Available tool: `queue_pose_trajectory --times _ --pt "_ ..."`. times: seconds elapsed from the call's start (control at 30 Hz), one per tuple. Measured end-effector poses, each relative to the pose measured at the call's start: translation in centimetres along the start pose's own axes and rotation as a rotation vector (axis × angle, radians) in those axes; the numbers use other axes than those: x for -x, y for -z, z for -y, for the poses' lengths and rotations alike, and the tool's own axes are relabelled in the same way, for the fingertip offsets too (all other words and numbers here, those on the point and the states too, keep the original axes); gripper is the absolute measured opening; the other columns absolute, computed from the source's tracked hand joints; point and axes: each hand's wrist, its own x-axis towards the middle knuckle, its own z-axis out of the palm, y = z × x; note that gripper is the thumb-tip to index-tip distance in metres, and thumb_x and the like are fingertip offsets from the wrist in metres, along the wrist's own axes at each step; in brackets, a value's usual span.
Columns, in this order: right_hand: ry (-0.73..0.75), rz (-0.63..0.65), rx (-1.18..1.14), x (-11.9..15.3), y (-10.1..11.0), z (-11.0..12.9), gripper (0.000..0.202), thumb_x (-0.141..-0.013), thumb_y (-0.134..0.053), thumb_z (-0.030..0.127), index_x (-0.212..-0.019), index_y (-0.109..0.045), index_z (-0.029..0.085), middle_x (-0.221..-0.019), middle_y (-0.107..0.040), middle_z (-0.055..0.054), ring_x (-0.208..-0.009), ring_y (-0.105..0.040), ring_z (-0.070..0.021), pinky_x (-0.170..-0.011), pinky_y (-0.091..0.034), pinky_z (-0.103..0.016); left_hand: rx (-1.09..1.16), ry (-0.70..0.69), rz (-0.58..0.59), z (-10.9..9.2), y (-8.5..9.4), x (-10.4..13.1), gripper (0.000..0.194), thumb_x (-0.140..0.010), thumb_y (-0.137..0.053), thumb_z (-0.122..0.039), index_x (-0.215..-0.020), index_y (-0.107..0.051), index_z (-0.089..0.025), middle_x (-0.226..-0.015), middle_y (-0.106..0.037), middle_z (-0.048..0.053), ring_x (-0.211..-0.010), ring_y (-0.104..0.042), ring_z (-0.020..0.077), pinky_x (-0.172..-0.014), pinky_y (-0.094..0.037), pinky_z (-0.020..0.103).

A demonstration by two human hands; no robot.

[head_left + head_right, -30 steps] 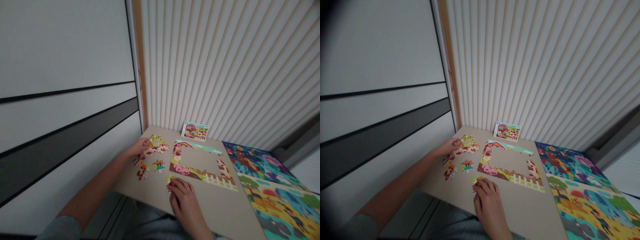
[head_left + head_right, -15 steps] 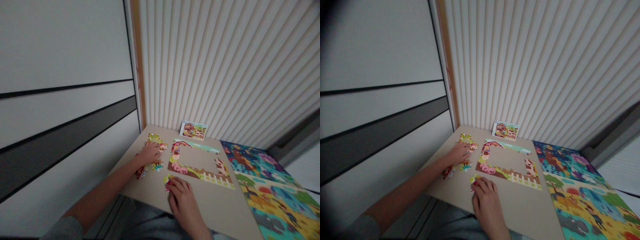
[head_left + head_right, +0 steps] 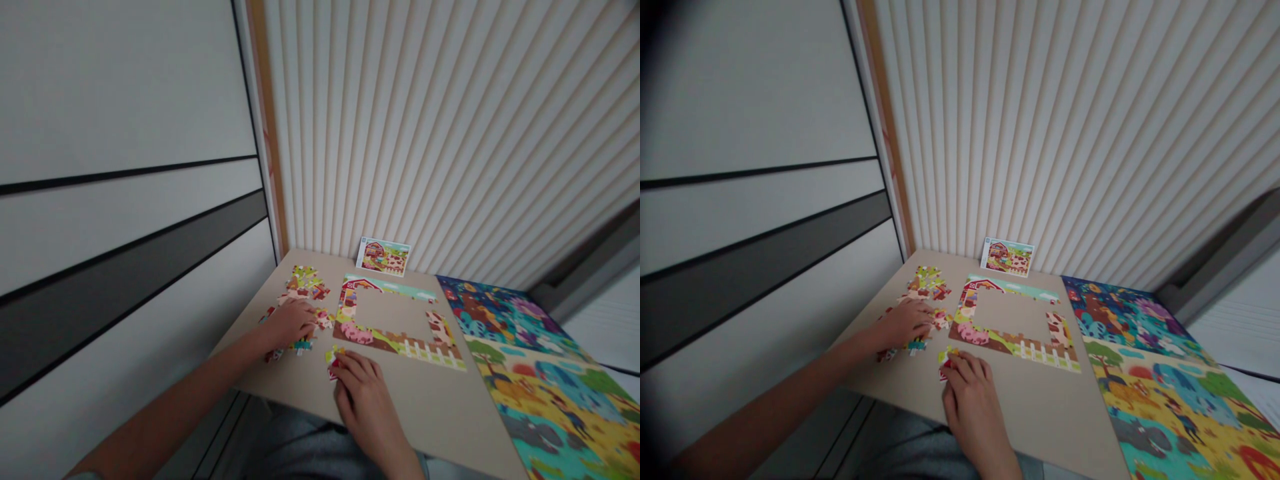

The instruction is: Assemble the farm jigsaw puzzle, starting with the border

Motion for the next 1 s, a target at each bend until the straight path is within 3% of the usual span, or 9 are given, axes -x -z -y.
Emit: queue_pose_trajectory --times 0.1,0.3,0.43,0.63,0.8,0.9,1.0 --pt "-0.003 -0.002 0.002 0.0 -0.1 0.0 0.038 -0.091 -0.053 0.011 -0.121 -0.068 0.029 -0.131 -0.065 -0.003 -0.128 -0.05 -0.0248 -0.11 -0.036 -0.046 0.026 0.069 0.01 0.3 0.2 -0.8 0.022 -0.096 -0.053 -0.03 -0.095 -0.074 -0.021 -0.105 -0.073 0.007 -0.103 -0.062 0.0224 -0.097 -0.042 0.038" --pt "-0.001 0.003 0.012 0.0 0.0 0.1 0.038 -0.091 -0.054 0.012 -0.122 -0.068 0.029 -0.132 -0.065 -0.004 -0.128 -0.051 -0.0253 -0.11 -0.035 -0.047 0.001 0.274 -0.074 1.9 -0.5 -4.0 0.031 -0.094 -0.056 -0.031 -0.121 -0.065 -0.019 -0.121 -0.068 0.012 -0.117 -0.057 0.028 -0.105 -0.037 0.043" --pt "0.014 0.005 0.005 0.0 0.2 0.2 0.038 -0.09 -0.054 0.011 -0.12 -0.07 0.029 -0.132 -0.065 -0.005 -0.127 -0.051 -0.026 -0.108 -0.037 -0.047 0.022 0.354 -0.08 3.4 -1.5 -6.2 0.035 -0.084 -0.068 -0.038 -0.112 -0.069 -0.017 -0.113 -0.07 0.015 -0.112 -0.06 0.0331 -0.102 -0.039 0.046" --pt "-0.001 0.0 -0.017 0.1 0.3 0.3 0.043 -0.09 -0.055 0.01 -0.125 -0.067 0.033 -0.131 -0.065 -0.001 -0.127 -0.049 -0.0239 -0.111 -0.035 -0.045 0.129 0.377 -0.114 4.1 -2.1 -7.4 0.032 -0.078 -0.072 -0.03 -0.109 -0.07 -0.02 -0.12 -0.066 0.013 -0.117 -0.057 0.0316 -0.103 -0.041 0.045" --pt "-0.017 0.005 -0.038 0.1 0.4 0.5 0.046 -0.089 -0.057 0.008 -0.126 -0.066 0.033 -0.131 -0.065 0.0 -0.127 -0.049 -0.0224 -0.112 -0.033 -0.043 0.289 0.361 -0.192 3.7 -2.3 -7.4 0.046 -0.075 -0.069 -0.018 -0.12 -0.064 -0.02 -0.127 -0.06 0.011 -0.123 -0.054 0.0266 -0.108 -0.04 0.04" --pt "-0.033 -0.004 -0.044 0.1 0.3 0.5 0.041 -0.089 -0.059 0.01 -0.122 -0.068 0.032 -0.128 -0.066 0.0 -0.127 -0.049 -0.0216 -0.112 -0.032 -0.041 0.411 0.376 -0.25 3.5 -2.2 -7.8 0.034 -0.077 -0.064 -0.017 -0.11 -0.066 -0.019 -0.118 -0.063 0.009 -0.118 -0.056 0.0261 -0.107 -0.04 0.041" --pt "-0.03 0.004 -0.043 -0.1 0.2 0.4 0.033 -0.091 -0.06 0.013 -0.117 -0.07 0.031 -0.126 -0.068 0.0 -0.127 -0.05 -0.0201 -0.112 -0.032 -0.04 0.554 0.422 -0.314 2.9 -1.5 -8.6 0.014 -0.08 -0.063 -0.023 -0.093 -0.068 -0.019 -0.093 -0.067 0.006 -0.097 -0.062 0.0252 -0.096 -0.046 0.041"
